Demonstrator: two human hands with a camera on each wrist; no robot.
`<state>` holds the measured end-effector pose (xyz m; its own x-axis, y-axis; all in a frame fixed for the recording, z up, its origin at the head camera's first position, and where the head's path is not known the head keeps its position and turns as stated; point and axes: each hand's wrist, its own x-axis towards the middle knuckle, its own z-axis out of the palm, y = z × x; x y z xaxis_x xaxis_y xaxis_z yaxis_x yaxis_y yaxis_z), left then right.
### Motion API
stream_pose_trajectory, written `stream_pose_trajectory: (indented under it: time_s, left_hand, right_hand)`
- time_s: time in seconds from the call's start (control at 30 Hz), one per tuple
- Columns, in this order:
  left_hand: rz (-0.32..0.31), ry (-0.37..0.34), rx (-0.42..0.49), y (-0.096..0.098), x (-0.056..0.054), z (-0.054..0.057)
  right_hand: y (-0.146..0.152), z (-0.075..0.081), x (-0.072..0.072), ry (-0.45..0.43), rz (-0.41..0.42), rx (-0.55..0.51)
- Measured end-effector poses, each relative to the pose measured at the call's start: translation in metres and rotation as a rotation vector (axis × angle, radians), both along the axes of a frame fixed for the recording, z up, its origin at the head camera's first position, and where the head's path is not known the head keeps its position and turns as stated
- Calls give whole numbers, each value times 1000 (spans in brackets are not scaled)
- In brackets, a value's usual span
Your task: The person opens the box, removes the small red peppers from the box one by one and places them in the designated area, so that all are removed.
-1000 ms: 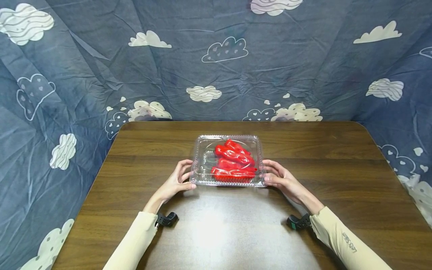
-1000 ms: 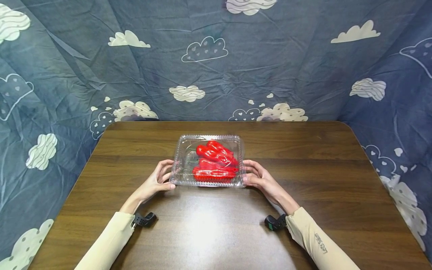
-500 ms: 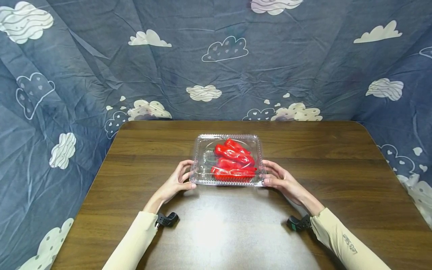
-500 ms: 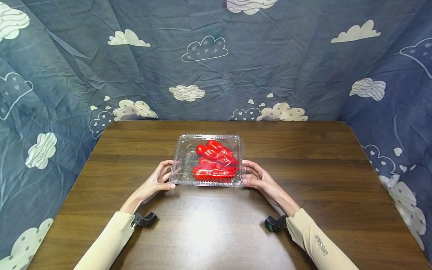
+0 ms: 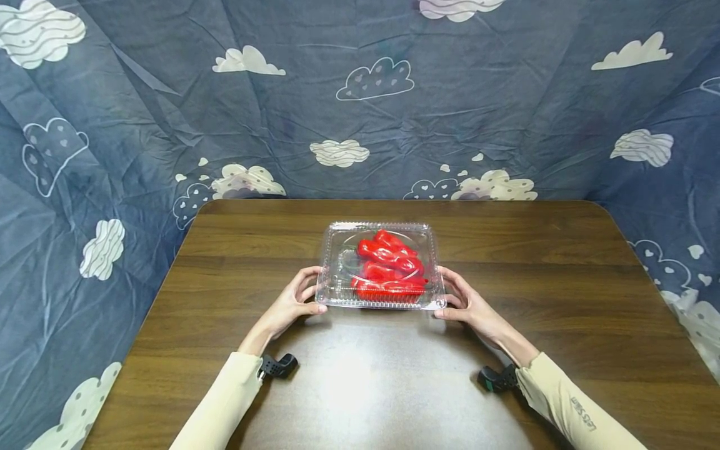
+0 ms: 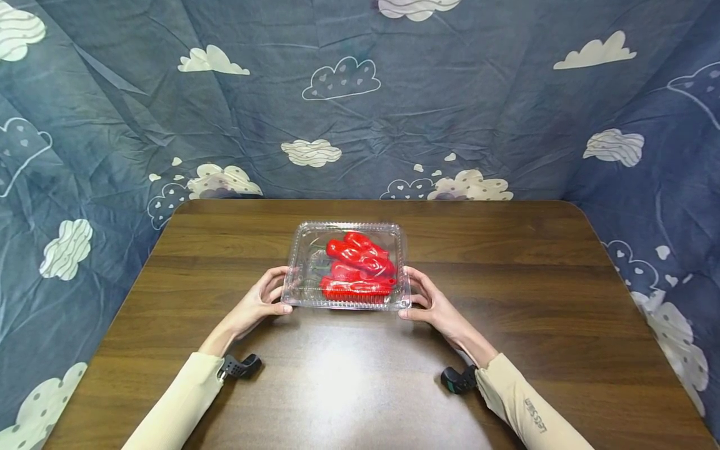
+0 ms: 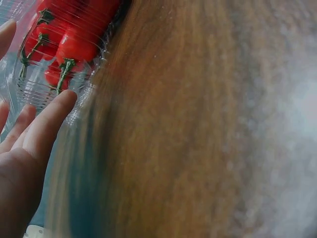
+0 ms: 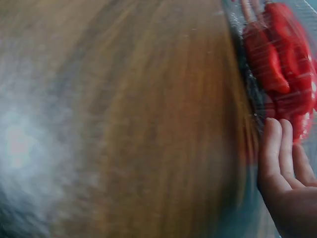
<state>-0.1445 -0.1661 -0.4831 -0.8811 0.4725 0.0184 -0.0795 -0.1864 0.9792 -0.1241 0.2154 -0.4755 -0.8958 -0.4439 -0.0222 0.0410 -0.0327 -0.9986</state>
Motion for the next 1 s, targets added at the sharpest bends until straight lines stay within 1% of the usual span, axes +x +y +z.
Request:
stream_pose_trajectory:
  time_s: [0.13, 0.3, 0.43, 0.57, 0.77, 0.87, 1.0]
  left_hand:
    - [10, -3, -8, 1, 1, 1]
    - [18, -3, -2, 1, 2, 2]
    - [27, -17, -13, 1, 2, 2]
    - [56, -30, -34, 3, 3, 3]
    - [83, -11, -61, 6, 5, 3]
    - [90, 7, -68, 8, 6, 2]
    - [105, 23, -71, 10, 7, 3]
  right_hand:
    - [-3, -1, 2, 19, -55, 0]
    - [-4, -2, 5, 9, -105, -6]
    - [-6, -2, 6, 6, -141, -10]
    - [-8, -2, 9, 39, -171, -2]
    - [-12, -1, 12, 101, -150, -7]
    - [-13, 1, 12, 115, -143, 22]
    - [-14, 3, 12, 122, -158, 77]
